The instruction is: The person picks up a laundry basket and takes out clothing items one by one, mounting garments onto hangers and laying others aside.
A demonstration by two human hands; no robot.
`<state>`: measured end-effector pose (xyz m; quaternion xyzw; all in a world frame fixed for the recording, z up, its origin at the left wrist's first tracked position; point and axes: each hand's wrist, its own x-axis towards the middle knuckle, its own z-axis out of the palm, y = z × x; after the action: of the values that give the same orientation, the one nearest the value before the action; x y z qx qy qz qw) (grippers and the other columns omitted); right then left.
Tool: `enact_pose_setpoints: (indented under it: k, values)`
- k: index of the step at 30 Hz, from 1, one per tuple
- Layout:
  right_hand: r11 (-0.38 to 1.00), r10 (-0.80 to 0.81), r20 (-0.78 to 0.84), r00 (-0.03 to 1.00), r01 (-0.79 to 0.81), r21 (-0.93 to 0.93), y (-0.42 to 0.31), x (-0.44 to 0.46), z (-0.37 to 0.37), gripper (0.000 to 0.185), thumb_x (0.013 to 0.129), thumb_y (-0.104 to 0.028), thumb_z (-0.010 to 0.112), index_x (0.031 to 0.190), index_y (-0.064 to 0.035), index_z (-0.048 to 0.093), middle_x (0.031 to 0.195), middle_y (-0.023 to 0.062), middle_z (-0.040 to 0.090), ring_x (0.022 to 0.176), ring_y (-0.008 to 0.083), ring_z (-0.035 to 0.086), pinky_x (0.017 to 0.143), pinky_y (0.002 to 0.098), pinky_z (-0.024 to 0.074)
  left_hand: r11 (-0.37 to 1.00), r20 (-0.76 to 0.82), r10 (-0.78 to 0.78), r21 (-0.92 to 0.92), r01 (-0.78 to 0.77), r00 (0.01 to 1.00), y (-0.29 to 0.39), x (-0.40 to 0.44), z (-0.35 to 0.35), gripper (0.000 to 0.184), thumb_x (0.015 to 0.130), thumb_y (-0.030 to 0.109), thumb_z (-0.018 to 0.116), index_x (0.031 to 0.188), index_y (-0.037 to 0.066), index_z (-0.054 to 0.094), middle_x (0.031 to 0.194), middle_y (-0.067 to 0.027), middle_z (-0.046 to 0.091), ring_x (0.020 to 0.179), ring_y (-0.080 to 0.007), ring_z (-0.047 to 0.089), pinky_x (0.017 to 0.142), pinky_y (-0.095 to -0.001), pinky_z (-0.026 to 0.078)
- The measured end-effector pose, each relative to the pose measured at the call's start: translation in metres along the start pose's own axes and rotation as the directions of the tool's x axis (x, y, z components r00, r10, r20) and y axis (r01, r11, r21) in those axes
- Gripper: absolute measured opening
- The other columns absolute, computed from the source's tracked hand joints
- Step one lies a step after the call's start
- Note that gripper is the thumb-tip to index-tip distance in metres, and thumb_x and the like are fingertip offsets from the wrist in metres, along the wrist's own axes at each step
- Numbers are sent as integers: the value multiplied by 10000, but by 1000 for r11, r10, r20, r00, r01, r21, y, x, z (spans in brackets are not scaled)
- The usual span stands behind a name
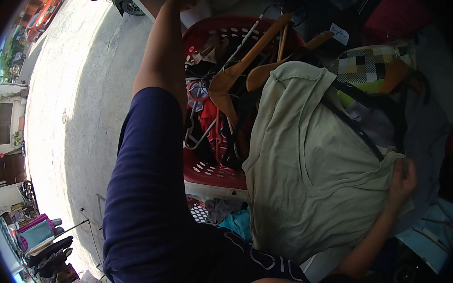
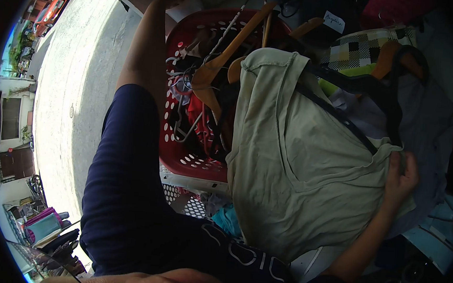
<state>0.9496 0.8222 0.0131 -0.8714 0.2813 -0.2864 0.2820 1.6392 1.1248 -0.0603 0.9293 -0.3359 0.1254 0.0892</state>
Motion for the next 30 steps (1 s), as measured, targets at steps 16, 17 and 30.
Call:
enact_pose_setpoints:
  k: [16,17,30]
  values:
    - [999,-25,-49,998,23,-44,-15,1,6,261,903,-209,657,922,43,593,817,32,586,776,99,528,698,238,424,995,83,-94,30,92,992,9,13,7,352,871,203,574,1171,18,575,1118,-153,625,969,-315,632,811,-407,523]
    - [998,-23,-48,999,20,-58,-15,1,5,260,902,-207,657,927,44,593,817,32,583,777,100,527,698,238,424,991,63,-119,68,115,991,12,14,15,354,871,204,575,1172,18,574,1121,-153,624,971,-315,632,812,-407,523]
    - [986,13,-74,997,-25,-167,22,-10,-11,325,914,-165,638,1092,100,579,975,76,609,877,122,552,783,247,463,975,-45,-148,160,154,988,12,17,37,375,873,212,577,1195,18,564,1154,-154,613,996,-315,626,827,-409,521]
